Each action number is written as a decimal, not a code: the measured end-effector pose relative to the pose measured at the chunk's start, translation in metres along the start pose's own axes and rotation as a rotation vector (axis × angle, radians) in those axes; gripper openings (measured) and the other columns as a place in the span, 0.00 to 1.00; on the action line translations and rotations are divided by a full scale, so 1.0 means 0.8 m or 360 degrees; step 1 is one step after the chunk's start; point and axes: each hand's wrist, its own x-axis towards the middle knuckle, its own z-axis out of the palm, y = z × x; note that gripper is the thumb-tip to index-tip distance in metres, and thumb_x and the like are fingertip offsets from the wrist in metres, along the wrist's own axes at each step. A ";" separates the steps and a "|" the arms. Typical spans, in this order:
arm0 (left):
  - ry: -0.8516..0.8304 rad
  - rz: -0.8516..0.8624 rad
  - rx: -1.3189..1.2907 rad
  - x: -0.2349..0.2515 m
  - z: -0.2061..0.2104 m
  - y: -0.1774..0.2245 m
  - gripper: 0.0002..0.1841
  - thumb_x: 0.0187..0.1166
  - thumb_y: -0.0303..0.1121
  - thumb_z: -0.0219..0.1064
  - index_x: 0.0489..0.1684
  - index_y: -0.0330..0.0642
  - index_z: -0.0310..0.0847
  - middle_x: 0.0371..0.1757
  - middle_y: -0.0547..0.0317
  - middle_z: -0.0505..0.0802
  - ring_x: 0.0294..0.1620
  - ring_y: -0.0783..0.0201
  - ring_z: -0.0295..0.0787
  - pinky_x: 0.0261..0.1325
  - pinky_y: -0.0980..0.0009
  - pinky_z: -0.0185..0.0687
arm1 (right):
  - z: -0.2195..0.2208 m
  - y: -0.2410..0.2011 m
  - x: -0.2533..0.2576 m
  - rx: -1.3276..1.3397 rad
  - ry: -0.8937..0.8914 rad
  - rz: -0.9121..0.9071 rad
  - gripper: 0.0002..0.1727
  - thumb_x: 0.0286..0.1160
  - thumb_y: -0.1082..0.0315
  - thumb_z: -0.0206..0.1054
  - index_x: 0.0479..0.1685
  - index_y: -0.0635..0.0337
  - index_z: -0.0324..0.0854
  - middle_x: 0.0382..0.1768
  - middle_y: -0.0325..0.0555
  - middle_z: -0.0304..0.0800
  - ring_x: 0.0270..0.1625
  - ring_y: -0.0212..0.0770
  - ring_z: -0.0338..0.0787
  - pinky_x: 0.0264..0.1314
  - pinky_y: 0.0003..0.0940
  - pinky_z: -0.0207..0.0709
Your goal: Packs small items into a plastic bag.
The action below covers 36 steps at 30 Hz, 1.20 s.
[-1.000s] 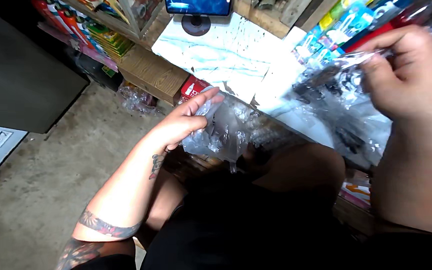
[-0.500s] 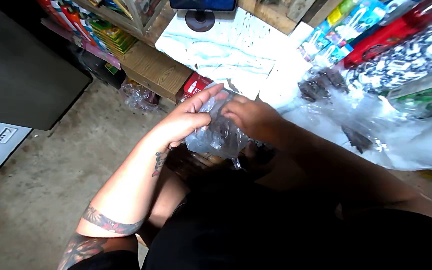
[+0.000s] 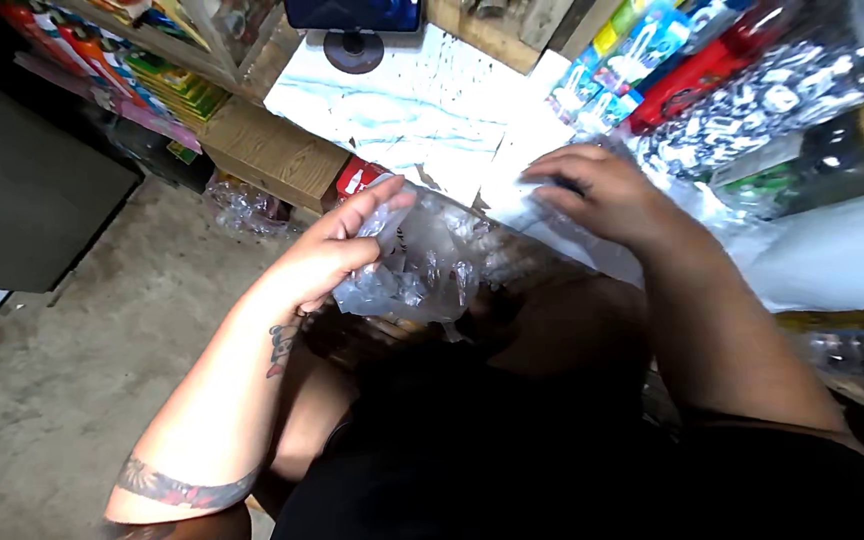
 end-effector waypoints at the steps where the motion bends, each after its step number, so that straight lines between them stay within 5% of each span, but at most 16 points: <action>1: 0.0003 -0.0006 -0.0001 0.001 0.000 -0.001 0.43 0.66 0.22 0.54 0.93 0.45 0.52 0.82 0.65 0.80 0.39 0.80 0.83 0.31 0.83 0.73 | -0.011 0.018 -0.013 -0.0101 0.0037 0.0165 0.18 0.88 0.63 0.61 0.66 0.62 0.86 0.68 0.61 0.86 0.73 0.61 0.84 0.77 0.61 0.74; 4: -0.0015 -0.0013 0.0011 0.001 -0.001 -0.001 0.43 0.67 0.23 0.54 0.93 0.45 0.52 0.83 0.65 0.78 0.40 0.79 0.84 0.30 0.83 0.73 | -0.036 0.063 -0.053 -0.0301 0.0033 0.0679 0.20 0.89 0.61 0.61 0.71 0.62 0.83 0.72 0.69 0.81 0.77 0.74 0.78 0.77 0.76 0.66; 7: -0.0011 -0.0022 0.0009 0.002 0.000 -0.002 0.43 0.66 0.24 0.55 0.93 0.45 0.53 0.83 0.65 0.78 0.47 0.78 0.86 0.35 0.82 0.77 | -0.038 0.093 -0.086 -0.0372 -0.0009 0.0897 0.24 0.86 0.59 0.66 0.75 0.65 0.80 0.75 0.72 0.78 0.80 0.76 0.73 0.81 0.76 0.61; 11: 0.0003 -0.0036 0.0007 0.003 0.004 -0.001 0.43 0.67 0.23 0.55 0.93 0.45 0.53 0.83 0.64 0.78 0.45 0.79 0.85 0.35 0.82 0.76 | -0.020 0.107 -0.105 -0.0371 0.0008 0.0975 0.31 0.78 0.56 0.75 0.75 0.65 0.79 0.76 0.70 0.78 0.81 0.77 0.70 0.82 0.78 0.57; 20: -0.0028 -0.0061 0.0026 0.003 0.003 -0.001 0.43 0.66 0.22 0.54 0.93 0.45 0.52 0.84 0.64 0.77 0.49 0.77 0.85 0.38 0.80 0.78 | -0.009 0.106 -0.104 -0.0365 0.0238 0.0947 0.14 0.84 0.65 0.67 0.55 0.67 0.89 0.67 0.68 0.86 0.77 0.72 0.77 0.82 0.73 0.60; 27: -0.0008 -0.0043 0.0016 0.003 0.002 -0.003 0.43 0.66 0.23 0.54 0.93 0.45 0.53 0.83 0.65 0.78 0.42 0.80 0.84 0.32 0.82 0.74 | -0.031 0.094 -0.099 -0.0283 0.0224 0.1156 0.18 0.91 0.61 0.59 0.63 0.68 0.83 0.60 0.73 0.87 0.65 0.75 0.85 0.69 0.77 0.70; 36: -0.0008 -0.0038 -0.0014 0.003 0.003 -0.003 0.42 0.68 0.21 0.54 0.93 0.45 0.53 0.83 0.64 0.78 0.36 0.80 0.81 0.28 0.82 0.71 | -0.068 0.082 -0.083 -0.0102 0.0319 0.1071 0.19 0.92 0.62 0.55 0.67 0.70 0.77 0.57 0.74 0.85 0.51 0.70 0.89 0.58 0.72 0.77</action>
